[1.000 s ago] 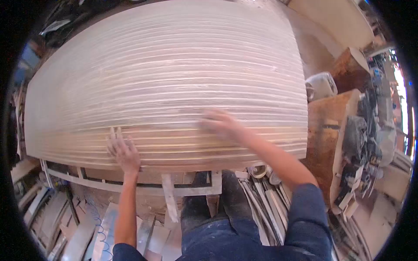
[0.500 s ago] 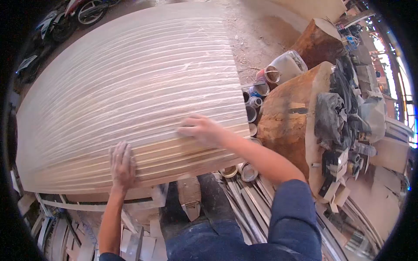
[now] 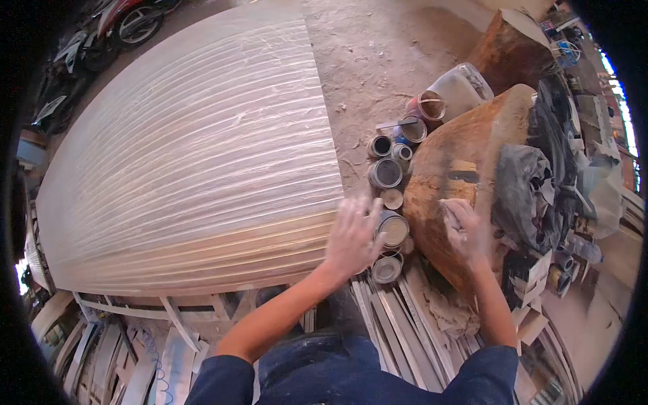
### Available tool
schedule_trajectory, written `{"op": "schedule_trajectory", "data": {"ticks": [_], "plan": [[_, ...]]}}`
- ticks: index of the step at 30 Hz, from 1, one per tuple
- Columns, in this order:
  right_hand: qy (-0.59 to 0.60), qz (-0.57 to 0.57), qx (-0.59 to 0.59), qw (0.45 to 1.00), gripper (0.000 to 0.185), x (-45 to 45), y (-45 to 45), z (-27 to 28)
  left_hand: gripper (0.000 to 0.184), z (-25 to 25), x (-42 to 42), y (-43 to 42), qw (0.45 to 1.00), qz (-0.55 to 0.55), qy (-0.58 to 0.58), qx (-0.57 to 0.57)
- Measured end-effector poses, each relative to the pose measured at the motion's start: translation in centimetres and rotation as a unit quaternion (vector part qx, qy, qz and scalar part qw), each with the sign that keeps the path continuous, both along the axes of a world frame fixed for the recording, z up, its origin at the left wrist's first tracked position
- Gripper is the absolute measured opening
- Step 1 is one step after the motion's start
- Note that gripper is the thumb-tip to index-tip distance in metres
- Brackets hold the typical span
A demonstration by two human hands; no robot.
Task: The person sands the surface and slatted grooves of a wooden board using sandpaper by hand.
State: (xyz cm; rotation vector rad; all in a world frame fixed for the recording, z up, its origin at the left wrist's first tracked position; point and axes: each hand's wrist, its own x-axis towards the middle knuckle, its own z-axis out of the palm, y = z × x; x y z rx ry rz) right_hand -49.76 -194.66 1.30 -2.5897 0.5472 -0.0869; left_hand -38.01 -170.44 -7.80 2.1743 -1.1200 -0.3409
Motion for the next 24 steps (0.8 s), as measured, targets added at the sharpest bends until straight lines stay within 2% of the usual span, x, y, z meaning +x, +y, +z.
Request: {"op": "schedule_trajectory", "data": {"ticks": [2,4,5,7,9,10,12,18,21,24], "plan": [[-0.014,0.013,0.014,1.000,0.031,2.4,2.4,0.1,0.069,0.4,-0.5,-0.9,0.999,-0.023,0.044,0.001],[-0.079,0.040,0.079,0.993,0.029,5.4,4.4,-0.5,0.069,2.0,-0.6,-0.4,0.993,-0.109,-0.022,-0.034],[-0.086,0.072,0.102,0.989,0.030,6.9,5.4,-0.7,0.069,1.9,-0.3,0.4,0.993,-0.110,-0.023,-0.030],[-0.094,0.100,0.130,0.982,0.030,9.7,7.4,-1.9,0.067,1.2,1.2,3.6,0.999,0.029,-0.016,0.011],[-0.102,0.205,0.190,0.955,0.024,12.7,9.2,-3.6,0.063,-0.1,3.6,8.1,0.991,0.023,-0.103,0.088],[-0.103,0.208,0.195,0.953,0.024,13.9,9.8,-4.3,0.059,-1.0,4.6,10.5,0.990,0.031,-0.111,0.081],[-0.055,0.282,0.166,0.943,0.018,15.9,11.1,-5.5,0.051,-1.6,7.1,16.2,0.986,0.051,-0.139,0.076],[-0.001,0.318,0.133,0.939,0.015,18.6,13.0,-6.3,0.035,0.0,15.2,36.8,0.953,0.171,-0.224,0.107],[0.021,0.322,0.130,0.938,0.013,20.6,17.6,-6.7,0.032,0.3,18.5,46.0,0.929,0.235,-0.250,0.142],[-0.015,0.357,0.095,0.929,0.011,23.5,24.8,-7.2,0.030,-0.2,21.4,54.4,0.907,0.275,-0.272,0.164]]}}
